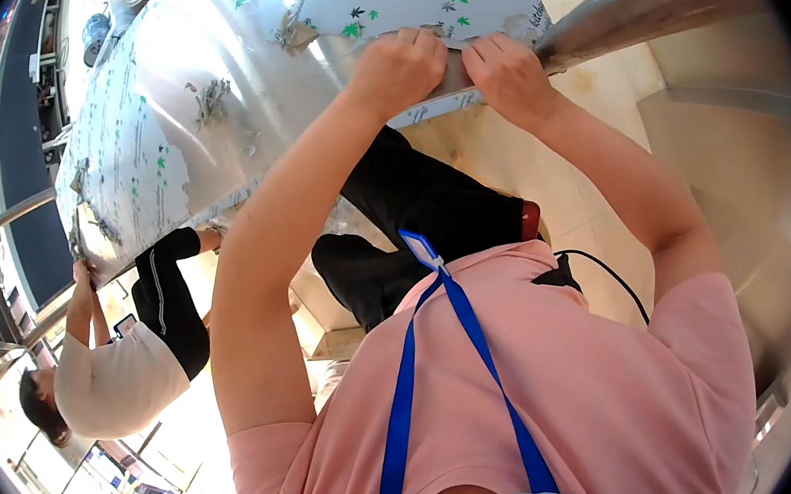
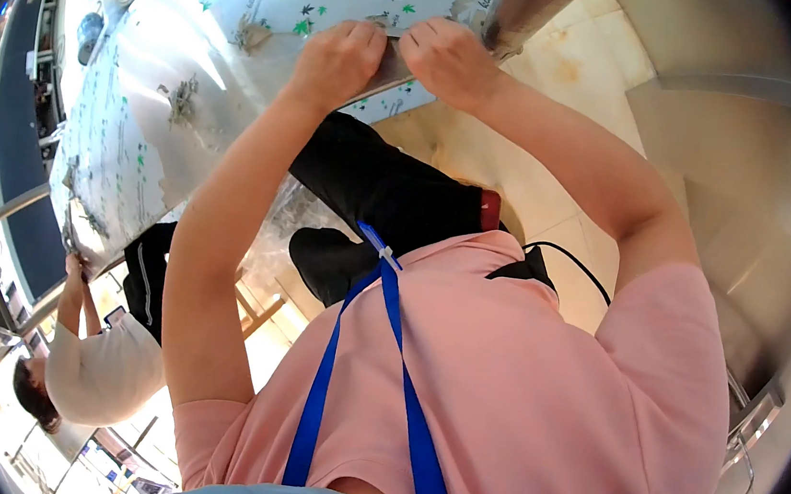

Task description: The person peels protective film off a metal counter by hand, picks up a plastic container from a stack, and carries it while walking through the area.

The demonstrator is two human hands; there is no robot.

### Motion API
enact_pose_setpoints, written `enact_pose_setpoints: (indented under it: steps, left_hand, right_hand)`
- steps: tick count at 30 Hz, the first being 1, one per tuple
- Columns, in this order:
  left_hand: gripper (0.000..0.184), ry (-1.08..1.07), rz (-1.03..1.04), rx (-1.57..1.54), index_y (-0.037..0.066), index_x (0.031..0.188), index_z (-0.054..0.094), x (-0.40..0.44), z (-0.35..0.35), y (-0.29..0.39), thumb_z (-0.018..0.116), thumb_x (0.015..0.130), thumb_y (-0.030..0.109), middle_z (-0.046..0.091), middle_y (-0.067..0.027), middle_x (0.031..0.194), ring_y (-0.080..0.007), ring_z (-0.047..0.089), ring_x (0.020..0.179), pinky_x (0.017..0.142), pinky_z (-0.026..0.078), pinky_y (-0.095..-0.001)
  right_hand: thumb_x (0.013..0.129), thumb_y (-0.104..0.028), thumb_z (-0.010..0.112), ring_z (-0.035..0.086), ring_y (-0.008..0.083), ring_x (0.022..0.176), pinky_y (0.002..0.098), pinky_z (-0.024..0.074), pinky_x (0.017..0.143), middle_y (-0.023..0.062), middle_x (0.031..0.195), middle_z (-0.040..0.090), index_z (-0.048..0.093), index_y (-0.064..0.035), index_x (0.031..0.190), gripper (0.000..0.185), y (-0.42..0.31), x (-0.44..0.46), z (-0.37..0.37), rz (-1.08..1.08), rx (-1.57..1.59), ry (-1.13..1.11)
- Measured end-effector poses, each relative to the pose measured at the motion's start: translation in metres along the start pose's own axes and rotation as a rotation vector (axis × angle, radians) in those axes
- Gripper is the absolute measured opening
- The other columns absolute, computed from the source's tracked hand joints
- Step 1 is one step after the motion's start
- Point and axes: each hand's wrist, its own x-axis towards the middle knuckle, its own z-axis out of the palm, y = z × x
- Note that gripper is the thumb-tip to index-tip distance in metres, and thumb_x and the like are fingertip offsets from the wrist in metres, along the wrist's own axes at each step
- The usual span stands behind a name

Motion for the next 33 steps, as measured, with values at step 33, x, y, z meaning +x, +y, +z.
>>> enact_pose_setpoints:
  steps: [33]
  left_hand:
    - [0.006,-0.172,-0.017,0.015,0.009,0.073,0.054,-0.001,-0.002,-0.008,0.054,0.067,0.01,0.054,-0.0021,0.077,-0.0154,0.057,0.069,0.056,0.049,-0.0255]
  right_hand:
    - [0.066,-0.009,0.053,0.054,0.0186,0.069,0.0269,0.0463,0.061,0.006,0.07,0.05,0.054,-0.0026,0.074,0.01,0.002,0.006,0.006,-0.059,-0.08,-0.003]
